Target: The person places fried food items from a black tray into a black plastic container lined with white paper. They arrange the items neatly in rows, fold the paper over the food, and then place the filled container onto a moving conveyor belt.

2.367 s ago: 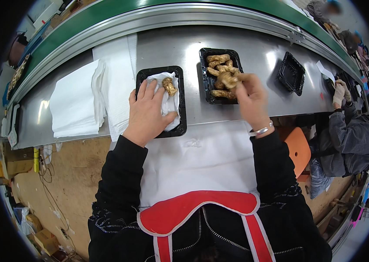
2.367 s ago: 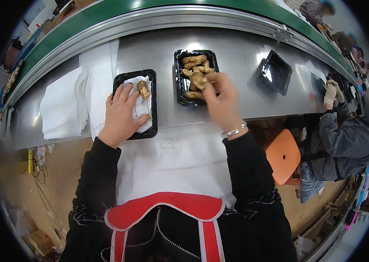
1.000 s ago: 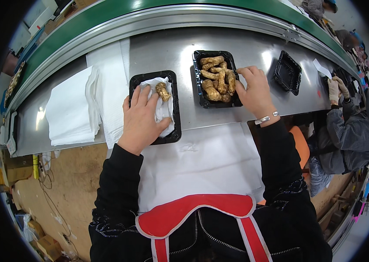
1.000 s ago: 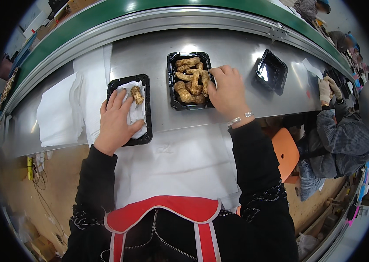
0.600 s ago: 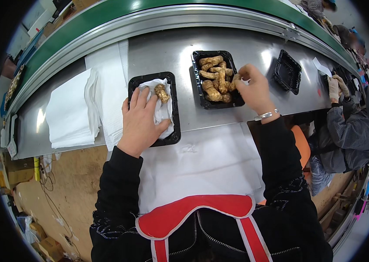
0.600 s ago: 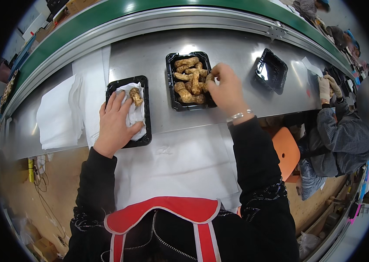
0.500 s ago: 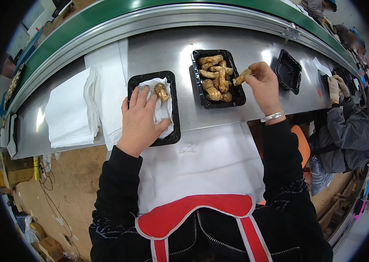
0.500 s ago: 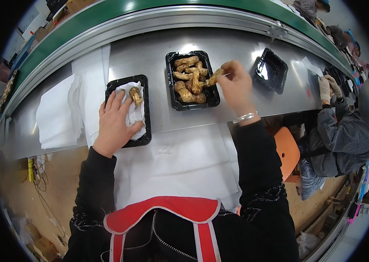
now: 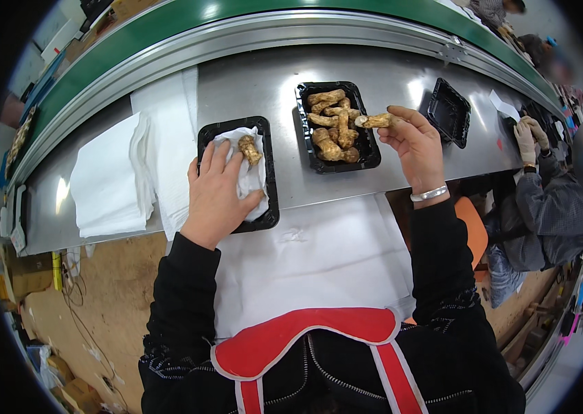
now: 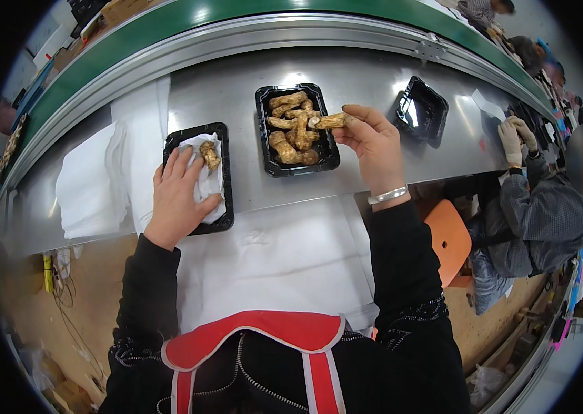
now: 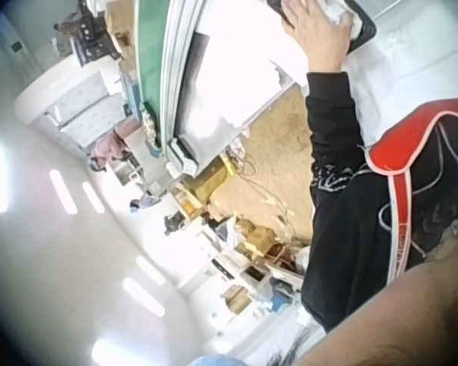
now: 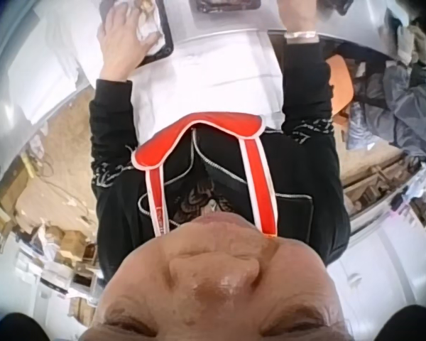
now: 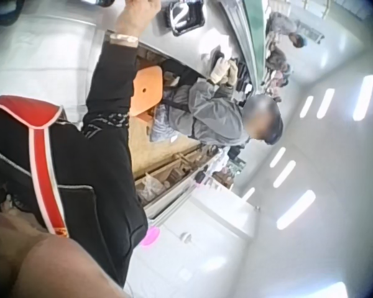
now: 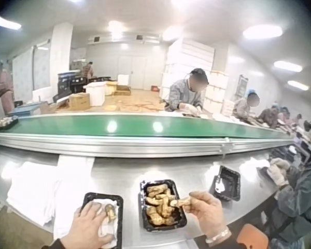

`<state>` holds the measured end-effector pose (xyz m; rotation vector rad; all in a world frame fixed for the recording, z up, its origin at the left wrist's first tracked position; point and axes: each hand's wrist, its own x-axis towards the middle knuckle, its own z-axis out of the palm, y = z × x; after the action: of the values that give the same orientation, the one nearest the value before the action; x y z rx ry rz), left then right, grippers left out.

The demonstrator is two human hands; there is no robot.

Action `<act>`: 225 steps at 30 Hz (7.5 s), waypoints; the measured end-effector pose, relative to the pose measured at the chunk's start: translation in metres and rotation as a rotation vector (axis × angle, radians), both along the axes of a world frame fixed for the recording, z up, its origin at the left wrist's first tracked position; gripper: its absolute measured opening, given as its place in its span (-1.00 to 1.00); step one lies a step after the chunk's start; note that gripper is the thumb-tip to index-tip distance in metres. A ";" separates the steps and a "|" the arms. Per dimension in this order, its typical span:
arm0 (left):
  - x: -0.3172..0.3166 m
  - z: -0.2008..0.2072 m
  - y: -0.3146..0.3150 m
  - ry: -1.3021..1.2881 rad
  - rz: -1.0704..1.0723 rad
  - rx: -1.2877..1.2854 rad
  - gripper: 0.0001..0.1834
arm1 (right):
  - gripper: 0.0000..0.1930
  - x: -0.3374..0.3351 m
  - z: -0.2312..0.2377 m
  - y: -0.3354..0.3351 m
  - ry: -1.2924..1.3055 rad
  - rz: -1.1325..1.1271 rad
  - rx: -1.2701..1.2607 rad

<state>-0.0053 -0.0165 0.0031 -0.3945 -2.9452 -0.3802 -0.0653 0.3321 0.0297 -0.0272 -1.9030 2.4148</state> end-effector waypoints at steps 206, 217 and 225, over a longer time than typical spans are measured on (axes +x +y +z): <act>0.008 0.002 -0.003 0.046 -0.082 0.221 -0.39 | -0.62 -0.027 0.012 0.000 0.416 0.423 1.569; 0.007 0.000 -0.002 0.043 -0.085 0.224 -0.39 | -0.65 -0.028 0.005 0.005 0.369 0.473 1.463; 0.006 -0.001 -0.003 0.046 -0.089 0.227 -0.39 | -0.72 -0.038 0.015 0.008 0.344 0.513 1.332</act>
<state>0.0006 -0.0196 0.0019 -0.4975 -2.8045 -0.6987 -0.1034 0.3405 0.0444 0.9184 -3.0421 0.7048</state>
